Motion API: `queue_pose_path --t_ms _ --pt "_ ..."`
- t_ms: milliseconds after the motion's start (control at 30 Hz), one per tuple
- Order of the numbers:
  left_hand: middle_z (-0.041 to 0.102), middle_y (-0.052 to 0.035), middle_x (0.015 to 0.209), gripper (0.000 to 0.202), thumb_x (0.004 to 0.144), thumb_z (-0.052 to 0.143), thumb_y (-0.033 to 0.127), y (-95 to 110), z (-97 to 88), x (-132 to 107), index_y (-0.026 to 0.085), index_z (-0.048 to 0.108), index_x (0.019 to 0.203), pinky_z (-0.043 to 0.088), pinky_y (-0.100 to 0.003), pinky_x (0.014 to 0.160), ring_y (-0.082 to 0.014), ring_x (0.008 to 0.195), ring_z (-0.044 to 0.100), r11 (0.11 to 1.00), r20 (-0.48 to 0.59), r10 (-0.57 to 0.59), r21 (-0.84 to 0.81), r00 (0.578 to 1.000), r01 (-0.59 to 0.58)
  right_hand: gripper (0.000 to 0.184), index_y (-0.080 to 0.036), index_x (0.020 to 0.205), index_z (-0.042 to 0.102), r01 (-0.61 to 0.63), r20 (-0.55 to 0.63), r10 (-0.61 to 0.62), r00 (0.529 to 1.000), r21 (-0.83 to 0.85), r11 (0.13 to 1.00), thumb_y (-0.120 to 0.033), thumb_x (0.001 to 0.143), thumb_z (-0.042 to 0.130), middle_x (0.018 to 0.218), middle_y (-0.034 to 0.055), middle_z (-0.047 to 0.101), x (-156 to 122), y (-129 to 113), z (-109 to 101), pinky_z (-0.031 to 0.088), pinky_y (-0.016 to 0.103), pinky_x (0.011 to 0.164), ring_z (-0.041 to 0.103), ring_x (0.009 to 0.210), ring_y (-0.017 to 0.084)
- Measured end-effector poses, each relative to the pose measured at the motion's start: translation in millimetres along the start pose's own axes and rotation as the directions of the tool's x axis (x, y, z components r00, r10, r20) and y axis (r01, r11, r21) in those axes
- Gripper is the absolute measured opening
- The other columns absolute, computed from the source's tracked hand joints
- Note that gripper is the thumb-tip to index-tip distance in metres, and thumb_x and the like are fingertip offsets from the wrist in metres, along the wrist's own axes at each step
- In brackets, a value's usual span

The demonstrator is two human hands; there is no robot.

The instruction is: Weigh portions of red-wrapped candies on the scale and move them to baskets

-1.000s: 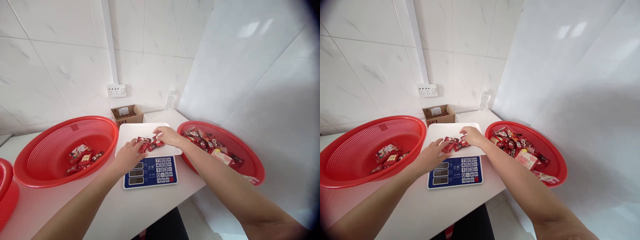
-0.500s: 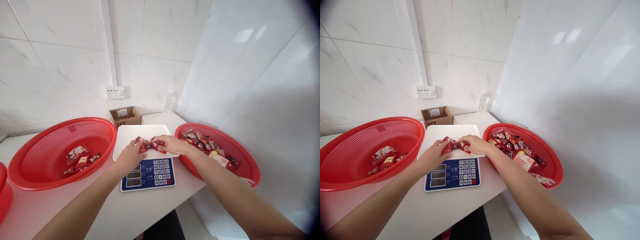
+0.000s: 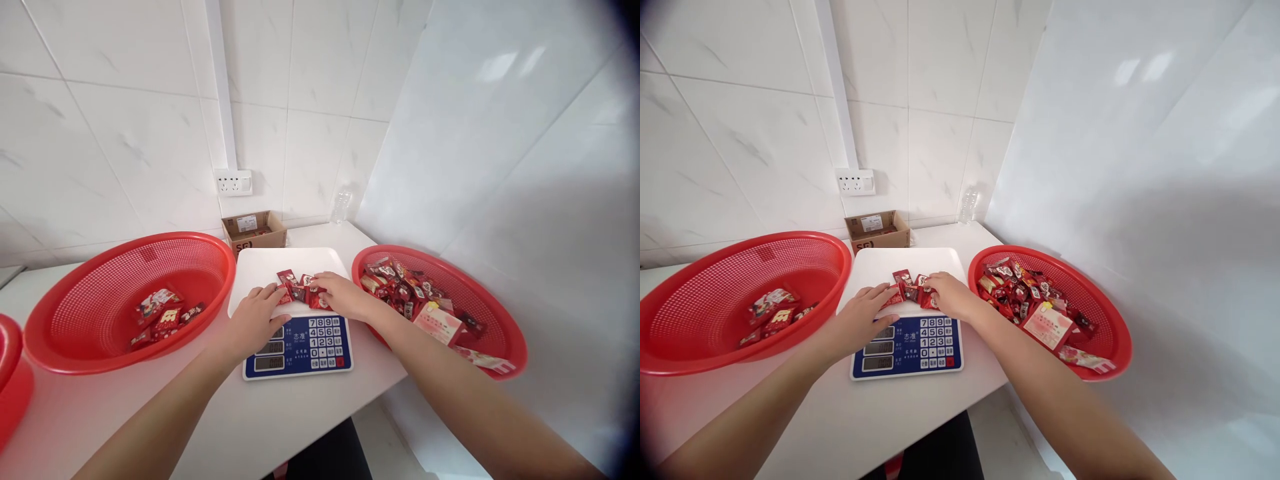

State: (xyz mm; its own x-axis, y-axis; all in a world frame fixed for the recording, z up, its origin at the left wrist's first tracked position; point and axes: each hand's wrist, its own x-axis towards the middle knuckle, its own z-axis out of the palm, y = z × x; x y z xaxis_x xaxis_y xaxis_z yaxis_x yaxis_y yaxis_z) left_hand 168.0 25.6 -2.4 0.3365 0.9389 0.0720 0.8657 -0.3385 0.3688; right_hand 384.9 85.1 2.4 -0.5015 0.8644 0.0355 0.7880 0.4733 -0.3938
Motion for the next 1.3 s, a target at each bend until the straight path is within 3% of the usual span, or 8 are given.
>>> queue_pose_path --t_ms 200,467,667,933,1000,1100,1167,1300 --pt "0.048 -0.0075 0.140 0.046 0.088 0.043 0.033 4 -3.7 0 0.024 0.046 0.133 0.038 -0.044 0.101 -0.0286 0.128 0.042 1.000 0.005 -0.022 -0.009 1.000 0.022 0.045 -0.019 0.129 0.055 0.065 0.054 -0.065 0.996 0.003 0.998 -0.022 0.084 0.054 0.142 0.0131 0.042 3 -18 4 0.024 0.049 0.110 0.028 0.137 0.030" --pt "0.047 -0.0108 0.140 0.051 0.088 0.044 0.042 -3 -2.0 -6 0.023 0.044 0.135 0.038 -0.049 0.101 -0.0325 0.128 0.042 0.998 -0.019 -0.051 -0.027 0.999 0.051 0.036 -0.024 0.121 0.061 0.046 0.057 -0.049 0.997 0.051 0.998 -0.022 0.085 0.054 0.141 0.0098 0.043 -12 -16 -3 0.025 0.050 0.110 0.025 0.138 0.029" --pt "0.046 -0.0102 0.142 0.051 0.088 0.046 0.044 3 0.5 -14 0.022 0.044 0.135 0.033 -0.049 0.107 -0.0291 0.132 0.036 0.997 -0.082 -0.013 -0.075 0.997 0.007 0.033 -0.021 0.115 0.064 -0.071 -0.003 0.071 0.997 0.061 0.996 -0.026 0.083 0.058 0.118 0.0087 0.062 -25 5 -10 0.042 0.039 0.096 0.057 0.110 0.024" --pt "0.053 -0.0063 0.136 0.043 0.090 0.043 0.041 7 7.4 -38 0.022 0.049 0.128 0.036 -0.043 0.107 -0.0230 0.133 0.036 0.986 -0.236 0.004 -0.160 0.972 -0.043 0.039 -0.022 0.115 0.062 -0.010 -0.141 0.028 0.990 0.129 0.992 -0.008 0.081 0.052 0.123 0.0066 0.060 -17 -7 -4 0.042 0.037 0.100 0.055 0.113 0.019" --pt "0.061 -0.0048 0.125 0.035 0.090 0.044 0.041 6 2.7 -55 0.024 0.055 0.118 0.046 -0.036 0.097 -0.0214 0.123 0.049 0.974 -0.332 -0.031 -0.220 0.943 -0.046 0.036 -0.021 0.117 0.061 -0.018 -0.218 0.042 0.975 0.110 0.994 -0.013 0.083 0.051 0.125 0.0075 0.059 -27 -7 -7 0.041 0.039 0.102 0.054 0.115 0.019" --pt "0.069 -0.0005 0.087 0.023 0.089 0.045 0.039 1 -3.0 -88 0.023 0.061 0.087 0.050 -0.020 0.062 -0.0137 0.079 0.064 0.954 -0.377 -0.088 -0.299 0.922 -0.032 0.033 -0.021 0.117 0.061 -0.066 -0.355 0.080 0.931 0.051 0.996 -0.023 0.087 0.049 0.127 0.0081 0.059 -58 0 -10 0.038 0.044 0.104 0.050 0.121 0.023" --pt "0.058 0.0040 0.061 0.029 0.089 0.044 0.039 -1 -2.0 -110 0.021 0.054 0.067 0.041 -0.017 0.047 -0.0089 0.052 0.053 0.942 -0.337 -0.109 -0.336 0.935 -0.012 0.034 -0.021 0.117 0.061 -0.139 -0.433 0.139 0.891 0.031 0.990 -0.029 0.087 0.047 0.127 0.0085 0.059 -84 8 -8 0.039 0.046 0.103 0.050 0.121 0.025" --pt "0.042 0.0058 0.052 0.038 0.090 0.041 0.040 -3 10.2 -140 0.020 0.042 0.058 0.034 -0.017 0.044 -0.0077 0.046 0.041 0.918 -0.255 -0.198 -0.386 0.946 0.088 0.038 -0.019 0.117 0.061 -0.346 -0.511 0.303 0.804 0.011 0.938 -0.035 0.087 0.044 0.119 0.0101 0.064 -127 24 8 0.048 0.043 0.092 0.058 0.110 0.026"
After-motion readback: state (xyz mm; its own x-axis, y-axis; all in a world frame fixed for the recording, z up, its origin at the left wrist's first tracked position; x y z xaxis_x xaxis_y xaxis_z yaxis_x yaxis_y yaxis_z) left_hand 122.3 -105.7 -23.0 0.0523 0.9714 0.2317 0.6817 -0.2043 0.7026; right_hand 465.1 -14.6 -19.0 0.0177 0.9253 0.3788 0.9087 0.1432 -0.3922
